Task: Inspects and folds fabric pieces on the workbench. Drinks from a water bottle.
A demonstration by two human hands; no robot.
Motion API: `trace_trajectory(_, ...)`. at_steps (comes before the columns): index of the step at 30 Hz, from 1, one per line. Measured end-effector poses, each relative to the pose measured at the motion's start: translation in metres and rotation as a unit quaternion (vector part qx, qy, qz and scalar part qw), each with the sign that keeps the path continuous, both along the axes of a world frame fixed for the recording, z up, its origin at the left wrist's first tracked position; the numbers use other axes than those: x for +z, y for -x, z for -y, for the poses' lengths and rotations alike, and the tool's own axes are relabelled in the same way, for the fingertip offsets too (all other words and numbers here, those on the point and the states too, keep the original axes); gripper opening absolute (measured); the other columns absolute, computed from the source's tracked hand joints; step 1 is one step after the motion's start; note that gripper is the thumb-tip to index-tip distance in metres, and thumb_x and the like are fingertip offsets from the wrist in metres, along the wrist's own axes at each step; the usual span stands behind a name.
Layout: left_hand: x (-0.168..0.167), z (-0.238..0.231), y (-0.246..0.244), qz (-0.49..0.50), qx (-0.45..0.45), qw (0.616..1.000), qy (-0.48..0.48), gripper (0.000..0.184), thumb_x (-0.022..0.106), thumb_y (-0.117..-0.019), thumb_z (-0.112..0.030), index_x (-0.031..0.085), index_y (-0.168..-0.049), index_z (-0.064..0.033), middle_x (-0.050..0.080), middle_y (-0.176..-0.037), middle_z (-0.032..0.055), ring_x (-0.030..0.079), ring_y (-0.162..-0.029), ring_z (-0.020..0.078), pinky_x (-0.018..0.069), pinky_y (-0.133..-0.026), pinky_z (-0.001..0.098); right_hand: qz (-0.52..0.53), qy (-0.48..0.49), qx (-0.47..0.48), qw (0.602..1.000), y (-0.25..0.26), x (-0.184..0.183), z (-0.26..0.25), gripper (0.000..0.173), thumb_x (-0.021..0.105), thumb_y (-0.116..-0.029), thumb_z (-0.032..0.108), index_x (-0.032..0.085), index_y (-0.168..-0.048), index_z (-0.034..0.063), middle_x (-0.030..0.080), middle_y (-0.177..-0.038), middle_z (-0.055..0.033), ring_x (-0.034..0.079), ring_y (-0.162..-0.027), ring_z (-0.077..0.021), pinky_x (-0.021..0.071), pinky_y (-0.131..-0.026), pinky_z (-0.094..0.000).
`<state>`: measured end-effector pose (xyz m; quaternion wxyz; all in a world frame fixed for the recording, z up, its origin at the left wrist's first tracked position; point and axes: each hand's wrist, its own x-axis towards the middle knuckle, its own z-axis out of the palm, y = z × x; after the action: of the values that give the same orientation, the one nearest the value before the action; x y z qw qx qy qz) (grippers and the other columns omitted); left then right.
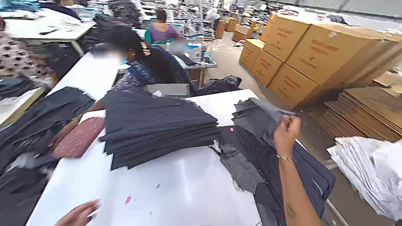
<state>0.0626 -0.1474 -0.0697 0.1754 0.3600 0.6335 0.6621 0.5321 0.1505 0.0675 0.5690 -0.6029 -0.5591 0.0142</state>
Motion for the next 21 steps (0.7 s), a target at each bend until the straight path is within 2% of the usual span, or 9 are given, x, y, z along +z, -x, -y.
trace_trajectory(3, 0.001, -0.006, -0.075, -0.098, -0.060, 0.993, -0.008, 0.031, 0.063, -0.0942, -0.010, 0.062, -0.115, 0.0135, 0.072, -0.111, 0.0126, 0.069, -0.100, 0.0046, 0.0564, -0.088, 0.0228, -0.006, -0.037, 0.160, 0.986, 0.044, 0.009, 0.091, 0.034, 0.063, -0.0988, 0.019, 0.054, -0.108, -0.0131, 0.060, -0.092, -0.0078, 0.057, -0.084, 0.0018, 0.0489, -0.079, -0.0151)
trace_trajectory(5, 0.012, -0.007, -0.116, -0.143, -0.134, 0.980, -0.044, 0.045, 0.073, -0.0890, -0.018, 0.062, -0.125, 0.0057, 0.070, -0.124, 0.0146, 0.066, -0.116, 0.0121, 0.0537, -0.097, 0.0290, 0.025, 0.051, 0.304, 0.951, 0.078, -0.004, 0.156, 0.042, 0.078, -0.0851, 0.028, 0.065, -0.107, -0.0053, 0.070, -0.095, -0.0016, 0.065, -0.087, 0.0043, 0.0551, -0.081, -0.0157)
trace_trajectory(7, 0.030, -0.005, -0.139, -0.196, -0.221, 0.952, -0.081, 0.068, 0.081, -0.0858, -0.027, 0.054, -0.142, -0.0013, 0.058, -0.145, 0.0150, 0.050, -0.139, 0.0225, 0.0411, -0.116, 0.0424, 0.088, 0.083, 0.443, 0.888, 0.110, -0.025, 0.212, 0.030, 0.079, -0.0839, 0.030, 0.076, -0.094, 0.0023, 0.075, -0.090, -0.0012, 0.069, -0.086, 0.0015, 0.0563, -0.080, -0.0167)
trace_trajectory(9, 0.045, -0.002, -0.152, -0.265, -0.266, 0.915, -0.147, 0.058, 0.078, -0.0852, -0.027, 0.061, -0.138, -0.0107, 0.057, -0.147, 0.0117, 0.043, -0.145, 0.0277, 0.0296, -0.122, 0.0514, 0.103, 0.077, 0.568, 0.813, 0.127, -0.027, 0.254, 0.017, 0.074, -0.0893, 0.023, 0.078, -0.093, 0.0069, 0.077, -0.092, -0.0008, 0.069, -0.089, 0.0021, 0.0551, -0.082, -0.0134)
trace_trajectory(11, 0.055, 0.016, -0.156, -0.297, -0.298, 0.888, -0.185, 0.031, 0.075, -0.0867, -0.022, 0.073, -0.116, -0.0128, 0.068, -0.132, 0.0085, 0.052, -0.138, 0.0250, 0.0207, -0.123, 0.0566, 0.076, 0.073, 0.616, 0.780, 0.127, -0.008, 0.283, 0.015, 0.071, -0.0948, 0.022, 0.075, -0.097, 0.0079, 0.077, -0.093, 0.0019, 0.070, -0.090, 0.0031, 0.0574, -0.083, -0.0154)
trace_trajectory(13, 0.060, 0.043, -0.152, -0.294, -0.319, 0.881, -0.189, 0.014, 0.072, -0.0879, -0.016, 0.074, -0.100, -0.0079, 0.075, -0.103, 0.0069, 0.068, -0.111, 0.0174, 0.0263, -0.121, 0.0471, 0.060, 0.076, 0.606, 0.789, 0.116, 0.023, 0.306, 0.013, 0.067, -0.0984, 0.025, 0.074, -0.101, 0.0140, 0.075, -0.095, 0.0123, 0.067, -0.093, 0.0097, 0.0563, -0.085, -0.0133)
trace_trajectory(15, 0.064, 0.073, -0.143, -0.295, -0.337, 0.885, -0.127, 0.017, 0.073, -0.0862, -0.014, 0.075, -0.100, -0.0054, 0.076, -0.094, 0.0075, 0.071, -0.092, 0.0175, 0.0467, -0.100, 0.0400, 0.061, 0.061, 0.568, 0.819, 0.098, 0.041, 0.321, 0.009, 0.066, -0.0987, 0.025, 0.073, -0.101, 0.0186, 0.073, -0.096, 0.0209, 0.064, -0.094, 0.0150, 0.0548, -0.087, -0.0107)
trace_trajectory(17, 0.066, 0.102, -0.138, -0.287, -0.354, 0.890, -0.028, 0.021, 0.072, -0.0849, -0.011, 0.075, -0.105, -0.0026, 0.077, -0.097, 0.0122, 0.073, -0.089, 0.0268, 0.0536, -0.081, 0.0500, 0.057, 0.049, 0.522, 0.849, 0.075, 0.044, 0.328, 0.005, 0.068, -0.0969, 0.023, 0.073, -0.097, 0.0217, 0.072, -0.096, 0.0259, 0.063, -0.092, 0.0168, 0.0546, -0.086, -0.0102)
trace_trajectory(21, 0.048, 0.141, -0.138, -0.283, -0.336, 0.886, 0.149, 0.024, 0.072, -0.0854, -0.009, 0.074, -0.109, -0.0028, 0.075, -0.101, 0.0160, 0.071, -0.097, 0.0345, 0.0506, -0.083, 0.0564, 0.025, 0.048, 0.459, 0.887, 0.025, 0.042, 0.341, 0.010, 0.068, -0.0963, 0.016, 0.075, -0.096, 0.0236, 0.073, -0.096, 0.0279, 0.065, -0.091, 0.0156, 0.0549, -0.086, -0.0117)
